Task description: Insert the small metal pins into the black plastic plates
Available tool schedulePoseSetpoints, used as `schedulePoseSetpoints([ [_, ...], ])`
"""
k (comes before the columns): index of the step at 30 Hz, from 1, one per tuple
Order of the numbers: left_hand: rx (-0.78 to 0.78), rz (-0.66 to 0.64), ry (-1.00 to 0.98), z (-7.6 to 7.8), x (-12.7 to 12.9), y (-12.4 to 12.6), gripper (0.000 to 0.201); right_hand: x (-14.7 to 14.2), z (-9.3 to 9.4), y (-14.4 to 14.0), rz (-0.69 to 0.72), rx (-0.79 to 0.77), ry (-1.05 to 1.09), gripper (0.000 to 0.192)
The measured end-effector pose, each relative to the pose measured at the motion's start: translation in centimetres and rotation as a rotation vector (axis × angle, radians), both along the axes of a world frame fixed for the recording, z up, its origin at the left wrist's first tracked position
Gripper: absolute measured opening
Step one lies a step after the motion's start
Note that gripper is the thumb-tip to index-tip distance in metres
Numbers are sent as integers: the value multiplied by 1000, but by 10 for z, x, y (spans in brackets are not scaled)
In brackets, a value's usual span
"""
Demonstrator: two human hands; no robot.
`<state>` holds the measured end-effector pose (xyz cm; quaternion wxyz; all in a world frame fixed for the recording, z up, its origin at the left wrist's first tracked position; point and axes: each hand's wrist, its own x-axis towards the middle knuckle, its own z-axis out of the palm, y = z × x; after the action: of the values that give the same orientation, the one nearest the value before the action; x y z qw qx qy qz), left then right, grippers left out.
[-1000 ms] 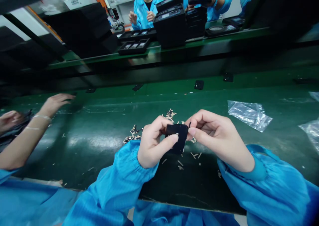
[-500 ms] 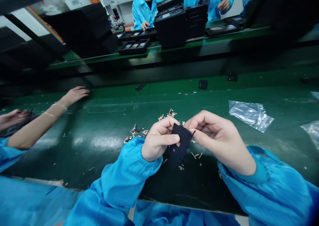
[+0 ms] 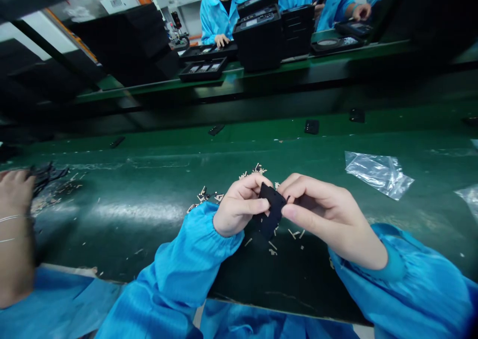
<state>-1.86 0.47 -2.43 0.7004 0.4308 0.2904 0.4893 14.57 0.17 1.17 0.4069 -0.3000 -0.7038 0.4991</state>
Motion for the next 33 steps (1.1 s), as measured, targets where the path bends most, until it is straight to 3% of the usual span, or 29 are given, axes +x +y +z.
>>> schedulePoseSetpoints([
  [7,132,-42,114,-8,-6,6,30,2,2,0,71,119,-45,10],
  [12,263,-90,217,-6,-13,10,27,2,2,1,119,129,-53,11],
  [18,553,-206,378,8,-24,18,17,2,2,1,184,137,-93,13],
  [25,742,-271,590,24,-33,20,22,3,2,1,225,170,-120,13],
  [33,862,-339,644,37,-33,21,21,2,3,1,271,161,-144,9],
])
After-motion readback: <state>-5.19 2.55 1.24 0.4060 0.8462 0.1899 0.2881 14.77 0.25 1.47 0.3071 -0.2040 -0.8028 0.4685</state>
